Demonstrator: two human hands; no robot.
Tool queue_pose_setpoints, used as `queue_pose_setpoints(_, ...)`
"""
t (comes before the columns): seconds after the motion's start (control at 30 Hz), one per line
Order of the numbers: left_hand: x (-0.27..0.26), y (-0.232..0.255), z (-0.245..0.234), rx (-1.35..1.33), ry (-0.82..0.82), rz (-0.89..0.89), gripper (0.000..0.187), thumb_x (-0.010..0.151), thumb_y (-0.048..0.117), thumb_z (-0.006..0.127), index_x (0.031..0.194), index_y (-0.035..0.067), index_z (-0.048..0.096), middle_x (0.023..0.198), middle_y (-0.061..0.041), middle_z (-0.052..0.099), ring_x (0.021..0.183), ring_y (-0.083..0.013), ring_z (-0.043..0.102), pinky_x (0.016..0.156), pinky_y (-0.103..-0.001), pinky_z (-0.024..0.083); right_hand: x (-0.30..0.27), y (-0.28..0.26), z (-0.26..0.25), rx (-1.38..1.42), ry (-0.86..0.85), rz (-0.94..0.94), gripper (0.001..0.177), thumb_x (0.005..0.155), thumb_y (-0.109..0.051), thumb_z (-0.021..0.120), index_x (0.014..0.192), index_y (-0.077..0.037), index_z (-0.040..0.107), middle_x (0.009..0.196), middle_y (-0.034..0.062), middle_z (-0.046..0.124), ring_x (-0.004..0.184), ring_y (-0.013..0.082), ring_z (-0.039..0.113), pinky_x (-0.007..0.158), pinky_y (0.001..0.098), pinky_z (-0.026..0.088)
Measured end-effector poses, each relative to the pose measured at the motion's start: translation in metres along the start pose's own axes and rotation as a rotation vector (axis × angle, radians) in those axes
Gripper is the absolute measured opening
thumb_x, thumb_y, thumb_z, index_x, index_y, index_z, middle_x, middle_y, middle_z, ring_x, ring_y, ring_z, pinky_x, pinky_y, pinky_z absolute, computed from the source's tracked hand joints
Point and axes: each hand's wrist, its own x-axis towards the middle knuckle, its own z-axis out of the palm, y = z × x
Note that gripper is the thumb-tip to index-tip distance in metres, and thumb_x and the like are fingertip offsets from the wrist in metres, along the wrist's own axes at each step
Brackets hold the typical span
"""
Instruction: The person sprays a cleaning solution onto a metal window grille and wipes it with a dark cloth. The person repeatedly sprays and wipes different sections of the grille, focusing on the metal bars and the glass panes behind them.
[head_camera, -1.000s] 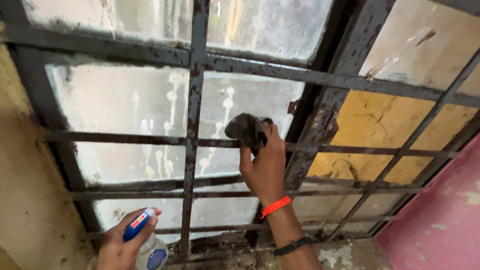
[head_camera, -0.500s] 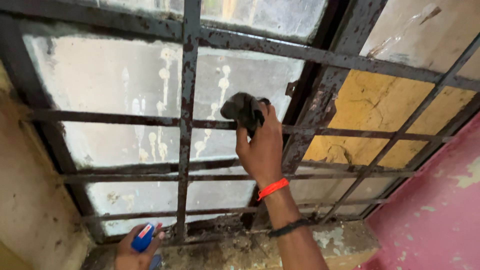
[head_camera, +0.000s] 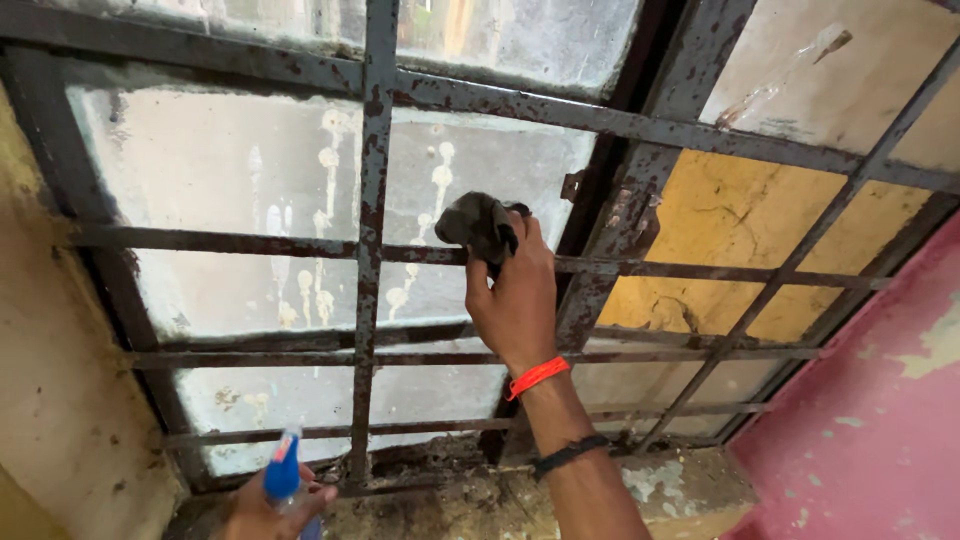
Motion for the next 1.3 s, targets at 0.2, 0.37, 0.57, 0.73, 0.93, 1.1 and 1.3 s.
queue_pose_setpoints(0.2, -0.058, 0.171, -0.032, -0.301, 0.01, 0.233, 0.073, 0.07, 0.012, 0.091, 0.135, 0.006, 0.058, 0.083, -0.016, 0.075, 0.081, -0.0234, 0.077, 0.081, -0.038, 0.061, -0.002, 0.003, 0.001, -0.011, 0.003, 0.007, 0.04, 0.086, -0.004, 0.062, 0.126, -0.001, 0.059, 0.115, 0.024, 0.059, 0.104, 0.0471, 0.059, 0.088, 0.0526, 0.049)
queue_pose_setpoints(0.37, -0.072, 0.27, -0.052, -0.403, -0.013, 0.389, 0.056, 0.072, 0.014, 0.088, 0.121, -0.003, 0.065, 0.083, -0.01, 0.062, 0.072, -0.0161, 0.063, 0.066, -0.032, 0.053, 0.001, -0.001, 0.0, 0.002, 0.003, 0.014, 0.036, 0.088, -0.005, 0.062, 0.124, -0.002, 0.06, 0.113, 0.0225, 0.061, 0.105, 0.0463, 0.059, 0.089, 0.0518, 0.049)
queue_pose_setpoints(0.57, -0.063, 0.366, -0.073, -0.62, -0.004, 0.254, 0.038, 0.087, 0.027, 0.077, 0.106, -0.004, 0.066, 0.068, -0.015, 0.063, 0.059, -0.0236, 0.063, 0.058, -0.038, 0.05, 0.004, -0.002, -0.004, 0.014, 0.001, 0.051, 0.036, 0.085, -0.005, 0.063, 0.12, -0.002, 0.061, 0.112, 0.0241, 0.06, 0.104, 0.0482, 0.058, 0.088, 0.0529, 0.049)
queue_pose_setpoints(0.73, -0.054, 0.441, -0.104, -0.245, 0.079, 0.444, 0.029, 0.082, 0.024, 0.069, 0.102, 0.003, 0.07, 0.074, -0.013, 0.068, 0.068, -0.0216, 0.064, 0.076, -0.035, 0.051, 0.002, -0.003, -0.003, -0.001, -0.005, 0.12, 0.042, 0.083, -0.007, 0.064, 0.124, 0.001, 0.059, 0.118, 0.0266, 0.059, 0.107, 0.0497, 0.057, 0.092, 0.0536, 0.047)
queue_pose_setpoints(0.93, -0.052, 0.465, -0.123, -0.371, 0.027, 0.445, 0.036, 0.075, 0.018, 0.075, 0.107, 0.008, 0.061, 0.097, -0.005, 0.064, 0.097, -0.0155, 0.067, 0.086, -0.04, 0.049, 0.0, 0.0, -0.002, 0.001, -0.015, 0.148, 0.043, 0.085, -0.008, 0.065, 0.126, 0.002, 0.058, 0.12, 0.0266, 0.058, 0.109, 0.0492, 0.057, 0.093, 0.0531, 0.047)
queue_pose_setpoints(1.1, -0.043, 0.453, -0.13, -0.55, 0.026, 0.449, 0.042, 0.072, 0.013, 0.08, 0.109, 0.009, 0.059, 0.092, -0.002, 0.058, 0.094, -0.0197, 0.057, 0.091, -0.038, 0.046, -0.001, 0.001, 0.0, -0.015, -0.008, 0.147, 0.045, 0.084, -0.008, 0.065, 0.127, 0.003, 0.058, 0.12, 0.0265, 0.059, 0.109, 0.049, 0.057, 0.094, 0.0527, 0.047)
queue_pose_setpoints(1.3, -0.05, 0.466, -0.135, -0.137, 0.234, 0.368, 0.046, 0.075, 0.036, 0.076, 0.107, 0.002, 0.07, 0.086, -0.016, 0.067, 0.081, -0.0292, 0.065, 0.076, -0.044, 0.049, -0.001, 0.003, 0.0, -0.04, -0.007, 0.142, 0.045, 0.084, -0.009, 0.066, 0.127, 0.004, 0.058, 0.122, 0.0275, 0.058, 0.111, 0.0501, 0.056, 0.096, 0.0527, 0.047)
